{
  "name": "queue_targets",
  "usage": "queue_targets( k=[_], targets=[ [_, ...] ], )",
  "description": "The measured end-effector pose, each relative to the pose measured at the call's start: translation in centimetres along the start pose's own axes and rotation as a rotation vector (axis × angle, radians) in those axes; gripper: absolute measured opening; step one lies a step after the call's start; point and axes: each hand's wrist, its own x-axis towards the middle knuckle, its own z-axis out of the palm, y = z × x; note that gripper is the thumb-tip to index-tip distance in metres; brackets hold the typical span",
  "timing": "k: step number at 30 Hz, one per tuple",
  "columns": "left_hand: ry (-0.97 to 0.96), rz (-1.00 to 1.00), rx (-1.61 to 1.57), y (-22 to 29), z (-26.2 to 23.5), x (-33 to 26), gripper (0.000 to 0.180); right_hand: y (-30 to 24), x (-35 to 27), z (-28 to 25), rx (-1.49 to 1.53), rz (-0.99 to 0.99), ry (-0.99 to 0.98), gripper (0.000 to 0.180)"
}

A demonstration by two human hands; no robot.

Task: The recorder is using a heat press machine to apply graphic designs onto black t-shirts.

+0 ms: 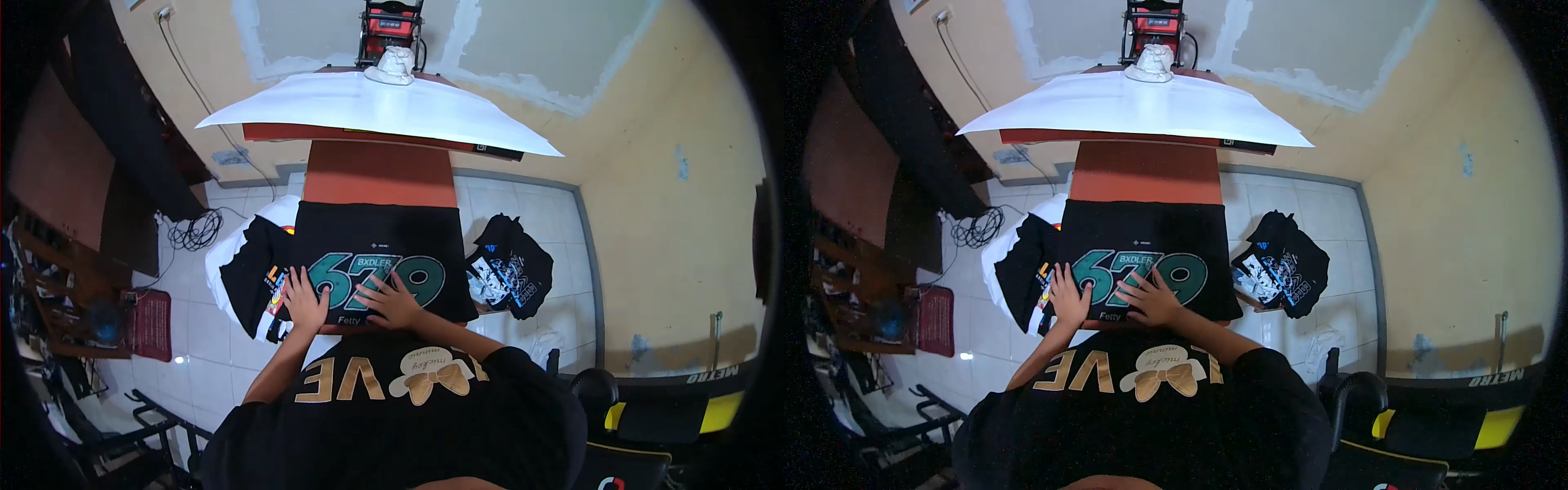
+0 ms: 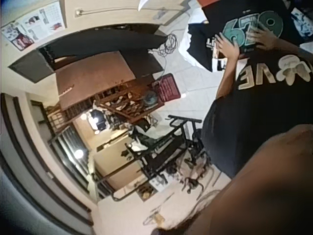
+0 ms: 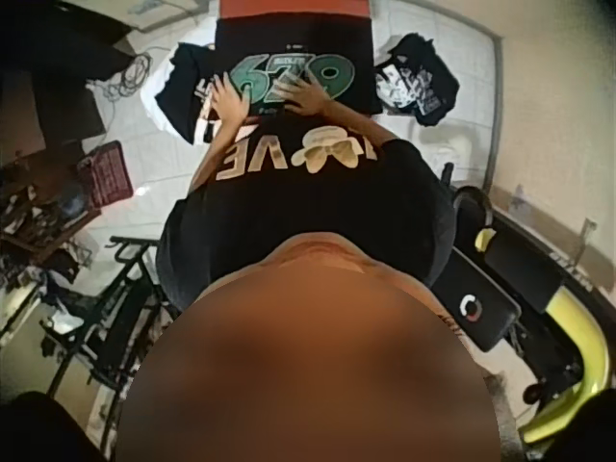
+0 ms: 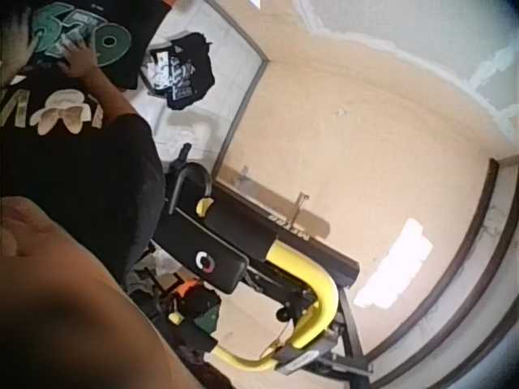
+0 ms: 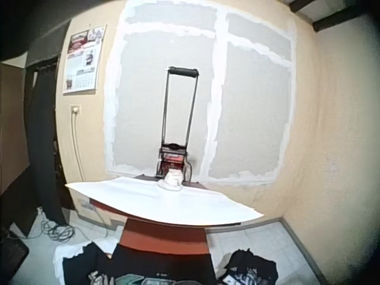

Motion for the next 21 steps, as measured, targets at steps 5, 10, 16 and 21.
queue_targets(
  k=[5,10,16,21],
  targets=[
    [0.018,-0.120,0.048,0.4,0.3,-0.5,0.075,4.0,-7.3,-2.7,-0.007,0.106,-0.196,0.058],
    [0.121,-0.290,0.008,-0.2,0.8,-1.0,0.075,10.4,-9.5,-3.3,-0.003,0.481,0.022,0.063],
    [0.143,-0.389,0.080,1.3,1.5,0.2,0.075,19.6,-4.9,1.4,0.304,0.920,0.622,0.069],
    [0.130,-0.456,0.122,0.5,1.7,-0.5,0.072,16.8,-5.0,-0.8,0.394,1.030,0.452,0.070]
  ],
)
